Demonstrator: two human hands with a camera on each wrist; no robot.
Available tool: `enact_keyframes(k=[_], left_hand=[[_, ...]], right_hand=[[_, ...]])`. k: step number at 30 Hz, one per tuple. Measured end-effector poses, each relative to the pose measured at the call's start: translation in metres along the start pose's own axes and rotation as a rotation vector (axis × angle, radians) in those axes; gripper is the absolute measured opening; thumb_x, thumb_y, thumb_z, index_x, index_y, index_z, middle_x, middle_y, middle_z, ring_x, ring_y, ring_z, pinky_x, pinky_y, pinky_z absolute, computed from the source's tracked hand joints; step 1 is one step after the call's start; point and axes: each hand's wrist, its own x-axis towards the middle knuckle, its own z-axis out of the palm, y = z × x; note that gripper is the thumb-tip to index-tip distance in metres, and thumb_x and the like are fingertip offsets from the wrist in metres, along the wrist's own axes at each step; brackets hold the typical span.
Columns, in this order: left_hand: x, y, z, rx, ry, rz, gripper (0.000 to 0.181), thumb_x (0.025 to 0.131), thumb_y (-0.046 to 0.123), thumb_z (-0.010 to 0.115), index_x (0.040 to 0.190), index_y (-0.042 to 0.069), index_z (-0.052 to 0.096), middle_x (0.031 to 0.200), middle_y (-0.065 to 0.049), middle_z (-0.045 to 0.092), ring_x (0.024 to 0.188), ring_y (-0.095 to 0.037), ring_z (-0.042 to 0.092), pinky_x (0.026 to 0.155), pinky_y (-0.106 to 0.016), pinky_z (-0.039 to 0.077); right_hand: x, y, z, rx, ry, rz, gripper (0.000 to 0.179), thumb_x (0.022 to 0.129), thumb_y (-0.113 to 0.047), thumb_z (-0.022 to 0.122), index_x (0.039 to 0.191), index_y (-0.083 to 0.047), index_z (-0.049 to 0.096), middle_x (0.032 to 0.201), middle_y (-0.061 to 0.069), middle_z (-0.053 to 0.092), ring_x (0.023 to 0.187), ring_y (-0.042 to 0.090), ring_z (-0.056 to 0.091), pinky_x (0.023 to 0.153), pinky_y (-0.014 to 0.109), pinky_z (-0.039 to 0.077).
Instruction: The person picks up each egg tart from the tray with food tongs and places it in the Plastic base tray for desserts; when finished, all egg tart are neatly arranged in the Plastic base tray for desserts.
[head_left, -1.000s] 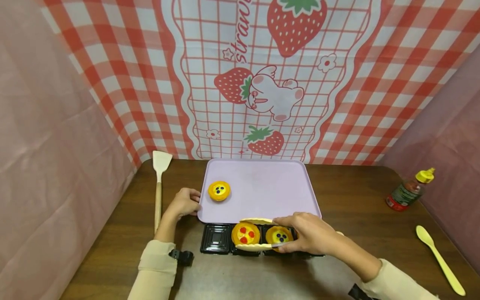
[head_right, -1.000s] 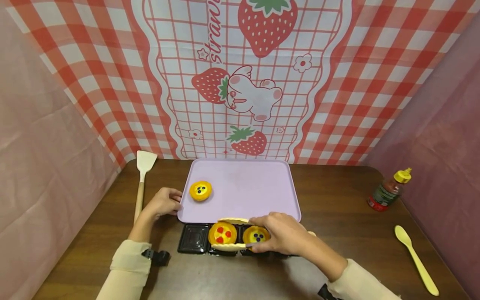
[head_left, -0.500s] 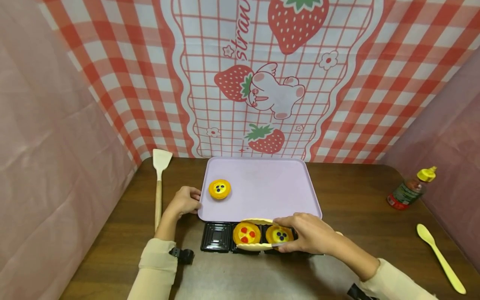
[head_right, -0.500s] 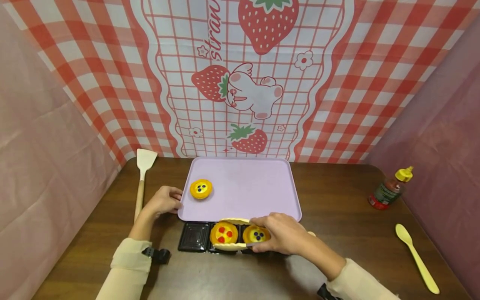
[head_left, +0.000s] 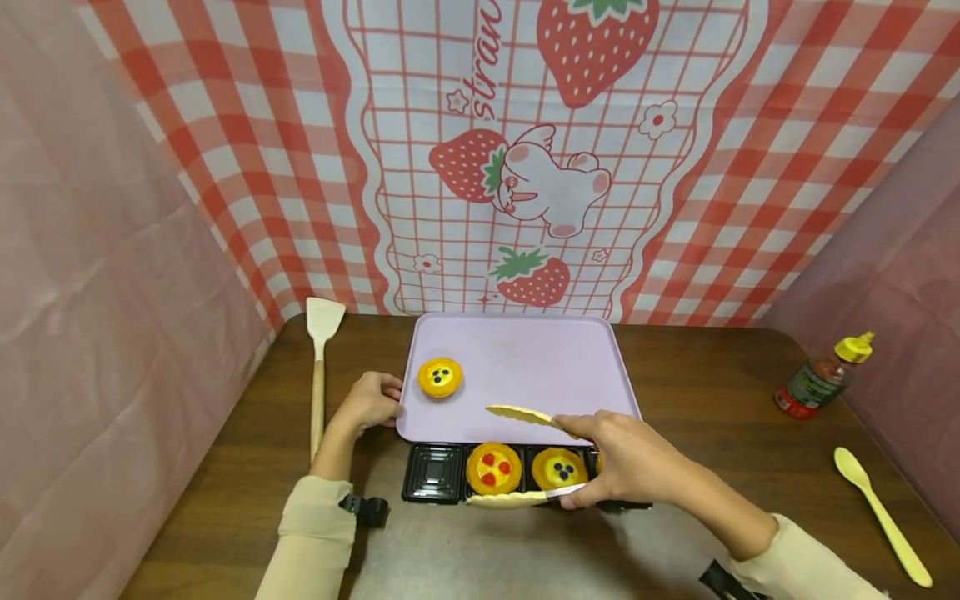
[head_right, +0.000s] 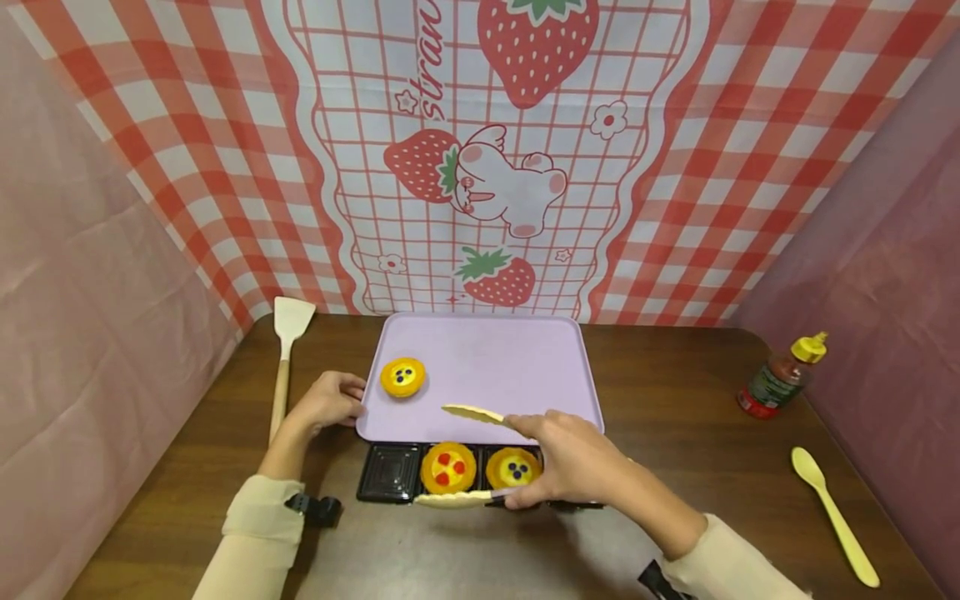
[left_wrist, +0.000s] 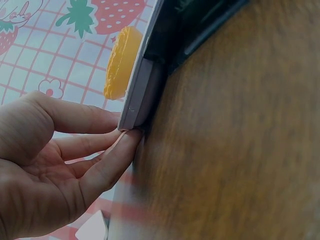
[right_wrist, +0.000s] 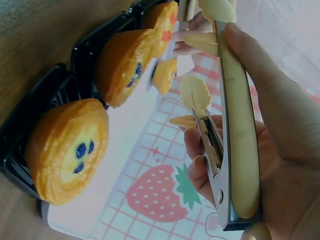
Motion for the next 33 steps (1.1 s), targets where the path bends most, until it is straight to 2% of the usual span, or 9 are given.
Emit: enact_keyframes(k=[5,7,12,16,19,23,27,30,33], left_hand=[[0.0,-0.001,0.001,0.01,-0.004,-0.006,0.044,0.07,-0.016,0.065,0.113,-0.016,0.059,0.094,-0.022,0.058,0.069,-0.024,0.061,0.059,-0.038,0.061],[-0.001,-0.001,0.001,0.01,-0.006,-0.007,0.045,0.07,-0.016,0.065,0.114,-0.016,0.059,0.094,-0.022,0.058,0.07,-0.024,0.061,0.059,-0.038,0.061],[-0.001,-0.001,0.003,0.006,-0.007,-0.003,0.044,0.069,-0.016,0.065,0.113,-0.016,0.059,0.093,-0.022,0.058,0.07,-0.024,0.061,0.059,-0.038,0.061],[-0.001,-0.001,0.003,0.016,-0.008,-0.002,0.044,0.07,-0.016,0.065,0.113,-0.016,0.058,0.093,-0.021,0.058,0.07,-0.024,0.061,0.059,-0.038,0.061],[-0.001,0.0,0.003,0.024,-0.01,-0.003,0.044,0.07,-0.016,0.066,0.114,-0.016,0.058,0.093,-0.021,0.059,0.07,-0.024,0.061,0.059,-0.038,0.061],[-0.001,0.0,0.002,0.019,-0.006,-0.006,0.045,0.07,-0.016,0.065,0.114,-0.016,0.058,0.094,-0.022,0.059,0.07,-0.024,0.061,0.059,-0.038,0.061],[-0.001,0.001,0.001,0.013,-0.003,-0.008,0.045,0.07,-0.016,0.065,0.115,-0.016,0.058,0.094,-0.022,0.058,0.07,-0.024,0.06,0.059,-0.038,0.061],[-0.001,0.001,0.0,0.015,-0.004,-0.003,0.045,0.07,-0.016,0.065,0.114,-0.016,0.058,0.094,-0.021,0.058,0.071,-0.024,0.06,0.059,-0.038,0.061],[0.0,0.001,0.001,0.011,-0.005,0.0,0.045,0.07,-0.016,0.064,0.114,-0.016,0.058,0.093,-0.021,0.058,0.071,-0.023,0.06,0.059,-0.037,0.061]], right_hand=[[0.0,0.0,-0.006,0.012,0.011,0.02,0.097,0.064,-0.068,0.081,0.136,-0.006,0.06,0.12,0.004,0.069,0.105,0.02,0.064,0.083,0.043,0.057],[0.002,0.0,-0.01,0.015,0.012,0.033,0.096,0.064,-0.065,0.083,0.136,-0.006,0.06,0.118,0.005,0.069,0.098,0.018,0.064,0.078,0.04,0.058],[0.01,0.003,-0.021,0.014,0.027,0.04,0.1,0.064,-0.07,0.078,0.138,-0.006,0.058,0.114,0.003,0.069,0.084,0.011,0.058,0.067,0.03,0.053],[0.021,0.008,-0.027,0.036,0.072,0.002,0.099,0.067,-0.068,0.078,0.138,-0.003,0.057,0.118,0.007,0.068,0.094,0.017,0.063,0.077,0.035,0.058],[0.033,0.011,-0.028,0.06,0.1,-0.029,0.095,0.069,-0.059,0.083,0.137,0.001,0.057,0.12,0.01,0.068,0.097,0.018,0.064,0.077,0.036,0.058],[0.056,0.014,-0.026,0.064,0.102,-0.046,0.091,0.068,-0.054,0.086,0.136,0.001,0.058,0.117,0.011,0.069,0.085,0.016,0.059,0.069,0.032,0.054],[0.081,0.019,-0.019,0.073,0.073,-0.033,0.091,0.068,-0.052,0.086,0.136,0.0,0.058,0.118,0.012,0.069,0.092,0.022,0.064,0.076,0.038,0.056],[0.099,0.022,-0.012,0.085,0.043,-0.008,0.09,0.068,-0.05,0.087,0.137,0.0,0.057,0.12,0.014,0.068,0.105,0.025,0.065,0.084,0.043,0.056],[0.115,0.024,-0.005,0.077,0.016,0.011,0.091,0.07,-0.052,0.085,0.137,0.001,0.056,0.121,0.014,0.068,0.107,0.026,0.065,0.087,0.043,0.056]])
